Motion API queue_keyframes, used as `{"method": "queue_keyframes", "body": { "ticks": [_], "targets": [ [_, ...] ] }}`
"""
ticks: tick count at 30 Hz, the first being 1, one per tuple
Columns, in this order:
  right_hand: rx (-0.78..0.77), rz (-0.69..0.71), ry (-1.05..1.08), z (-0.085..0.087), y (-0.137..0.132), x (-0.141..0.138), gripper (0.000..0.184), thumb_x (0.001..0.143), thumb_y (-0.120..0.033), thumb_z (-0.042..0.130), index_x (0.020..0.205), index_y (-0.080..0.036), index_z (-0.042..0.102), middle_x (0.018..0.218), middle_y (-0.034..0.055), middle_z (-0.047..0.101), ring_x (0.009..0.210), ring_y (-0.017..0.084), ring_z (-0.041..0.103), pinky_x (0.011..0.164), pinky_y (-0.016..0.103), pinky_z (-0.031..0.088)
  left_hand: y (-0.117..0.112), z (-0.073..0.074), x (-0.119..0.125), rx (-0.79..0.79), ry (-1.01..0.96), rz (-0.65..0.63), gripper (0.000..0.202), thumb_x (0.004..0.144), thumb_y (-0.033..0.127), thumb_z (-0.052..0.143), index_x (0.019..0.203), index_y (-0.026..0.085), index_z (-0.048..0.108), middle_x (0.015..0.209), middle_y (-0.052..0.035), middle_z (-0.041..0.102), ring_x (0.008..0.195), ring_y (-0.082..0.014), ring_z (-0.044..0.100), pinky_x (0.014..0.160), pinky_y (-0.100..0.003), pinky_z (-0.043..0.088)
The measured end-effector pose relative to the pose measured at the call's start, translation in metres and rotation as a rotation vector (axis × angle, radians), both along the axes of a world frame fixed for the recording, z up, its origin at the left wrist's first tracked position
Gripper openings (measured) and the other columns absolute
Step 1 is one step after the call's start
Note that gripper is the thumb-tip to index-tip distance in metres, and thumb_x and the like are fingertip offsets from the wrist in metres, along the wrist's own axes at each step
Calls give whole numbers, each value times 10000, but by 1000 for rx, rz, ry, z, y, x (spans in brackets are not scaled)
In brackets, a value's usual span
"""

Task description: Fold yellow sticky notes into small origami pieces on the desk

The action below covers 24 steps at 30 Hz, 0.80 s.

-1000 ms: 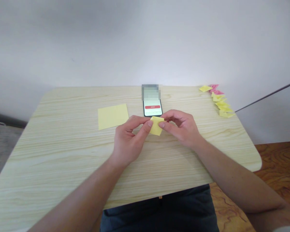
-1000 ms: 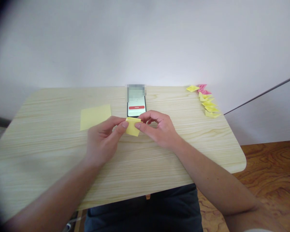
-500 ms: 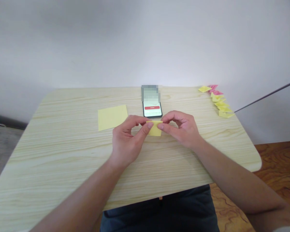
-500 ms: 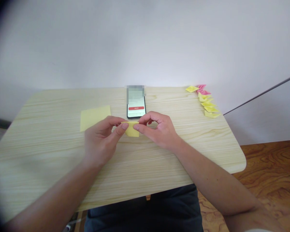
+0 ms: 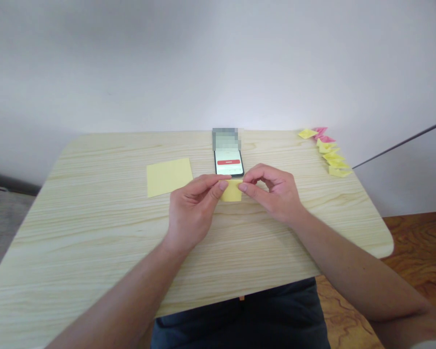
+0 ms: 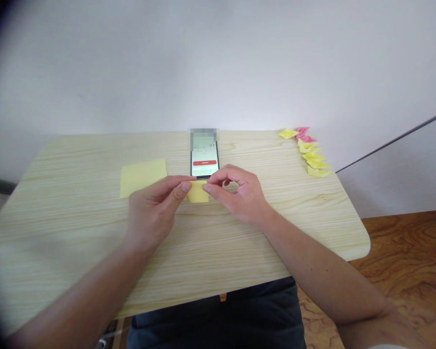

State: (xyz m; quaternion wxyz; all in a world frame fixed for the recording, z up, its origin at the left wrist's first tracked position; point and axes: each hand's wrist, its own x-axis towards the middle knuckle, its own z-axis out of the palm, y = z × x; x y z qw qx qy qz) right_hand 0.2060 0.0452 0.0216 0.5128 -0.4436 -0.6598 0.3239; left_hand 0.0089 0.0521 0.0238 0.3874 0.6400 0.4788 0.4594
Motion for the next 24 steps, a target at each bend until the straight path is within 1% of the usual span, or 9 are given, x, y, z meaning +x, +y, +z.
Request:
{"method": "queue_keyframes", "body": {
  "ticks": [6, 9, 11, 13, 15, 18, 21, 24],
  "targets": [
    [-29, 10, 19, -2, 0, -1, 106, 856, -302, 773, 884, -218, 715, 845, 8, 695, 803, 165, 639, 759, 333, 505, 2, 0, 0, -22, -50, -34, 224, 922, 403, 680, 1048, 264, 802, 1057, -33, 773, 1016, -217, 684, 963, -364, 525],
    [-81, 17, 45, -6, 1, -1, 210, 826, -338, 807, 975, -231, 706, 896, 3, 705, 801, 156, 638, 767, 324, 508, 5, -3, -1, -9, -118, -77, 208, 936, 386, 665, 1046, 274, 801, 1106, -35, 735, 1062, -207, 651, 992, -362, 500],
    [-116, 38, 44, -6, 1, -1, 282, 826, -364, 807, 1057, -238, 706, 976, 14, 718, 835, 159, 646, 788, 324, 513, 7, -7, -2, -28, -184, -99, 216, 936, 387, 665, 1072, 283, 797, 1074, -39, 712, 1039, -199, 638, 969, -359, 500],
    [-160, 87, 27, -5, 1, -1, 278, 864, -393, 766, 1087, -234, 719, 1022, 30, 727, 883, 172, 657, 800, 324, 515, 9, -11, -2, -81, -251, -117, 240, 927, 405, 672, 1094, 281, 793, 996, -44, 704, 964, -190, 637, 910, -355, 515],
    [-209, 125, 12, -3, 1, 0, 247, 905, -424, 714, 1046, -224, 742, 985, 34, 734, 884, 179, 660, 775, 315, 513, 9, -13, -2, -139, -299, -128, 261, 909, 425, 690, 1089, 267, 795, 938, -48, 712, 894, -185, 640, 850, -349, 528],
    [-247, 116, 31, -2, 0, 0, 262, 913, -460, 693, 981, -214, 749, 866, 22, 724, 803, 168, 652, 701, 293, 501, 9, -13, -1, -183, -321, -103, 273, 872, 433, 732, 1051, 238, 799, 908, -50, 746, 850, -184, 665, 812, -340, 543],
    [-258, 92, 121, -6, 0, -1, 292, 879, -465, 733, 1030, -216, 710, 902, 28, 739, 822, 173, 675, 730, 302, 522, 7, -10, 2, -190, -290, -85, 277, 848, 406, 763, 1040, 208, 792, 919, -60, 774, 853, -189, 694, 824, -337, 555],
    [-263, 80, 215, -11, 2, -2, 375, 839, -445, 780, 1112, -239, 626, 936, 25, 745, 842, 175, 688, 753, 312, 535, 6, -7, 3, -196, -281, -115, 268, 839, 378, 775, 1027, 188, 778, 970, -73, 783, 870, -190, 705, 836, -332, 559]
  ]
}}
